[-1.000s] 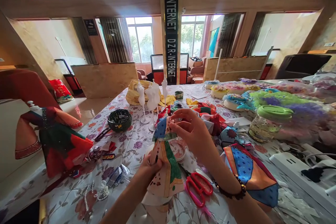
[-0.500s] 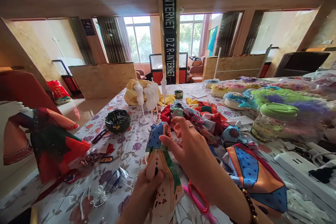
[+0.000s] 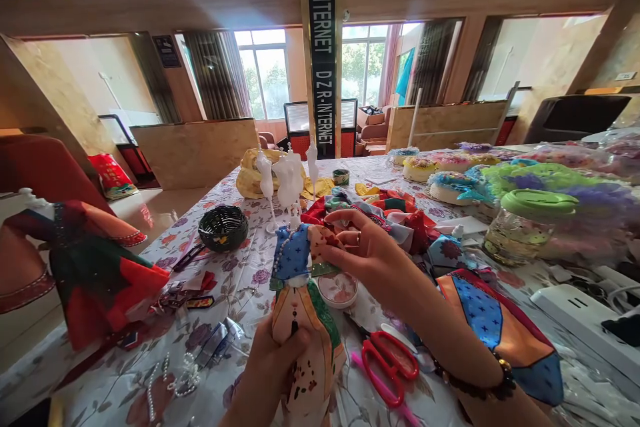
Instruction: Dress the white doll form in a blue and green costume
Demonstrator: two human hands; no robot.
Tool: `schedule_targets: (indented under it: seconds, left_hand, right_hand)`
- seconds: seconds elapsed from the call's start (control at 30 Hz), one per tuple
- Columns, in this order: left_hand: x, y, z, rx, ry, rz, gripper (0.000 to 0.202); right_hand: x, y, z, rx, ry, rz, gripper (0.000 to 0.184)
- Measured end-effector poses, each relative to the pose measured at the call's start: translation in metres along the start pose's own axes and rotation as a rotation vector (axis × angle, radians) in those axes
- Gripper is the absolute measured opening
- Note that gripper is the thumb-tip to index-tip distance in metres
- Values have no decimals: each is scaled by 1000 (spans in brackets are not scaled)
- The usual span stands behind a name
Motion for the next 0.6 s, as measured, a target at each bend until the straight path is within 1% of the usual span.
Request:
schedule_targets:
  seconds: [0.1,0.2,0.3,0.4,0.47,0.5,0.6]
  left_hand:
    - [1,-2,3,0,-14,21,35]
    - [-1,-1,1,-42,-17,-2,38]
    - [-2,1,1,-94,-53,13,41]
    - [-2,1,3,-139,-71,57,48]
    - [-1,1,4,-151,-62,61,51]
    - [-2,0,3,-150,-61,61,52]
    - [-4,2,1,-151,-74,91,53]
  right_hand:
    - [2,-1,-2,103,28,6,32]
    - [3,-1,-5,120,77,17,35]
    - [5,-2,-9,145,141,28,40]
    - [7,-2,-10,198,171,48,35]
    - [6,0,-9,230,171,79,31]
    - [5,1,-8,237,164,92,31]
    - [1,1,-5,170,119,49,42]
Point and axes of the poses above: each hand's wrist, its own x-axis towards the middle knuckle, its own y-axis out of the palm, z = x × y, the point moved 4 cm from there along x, towards the middle knuckle
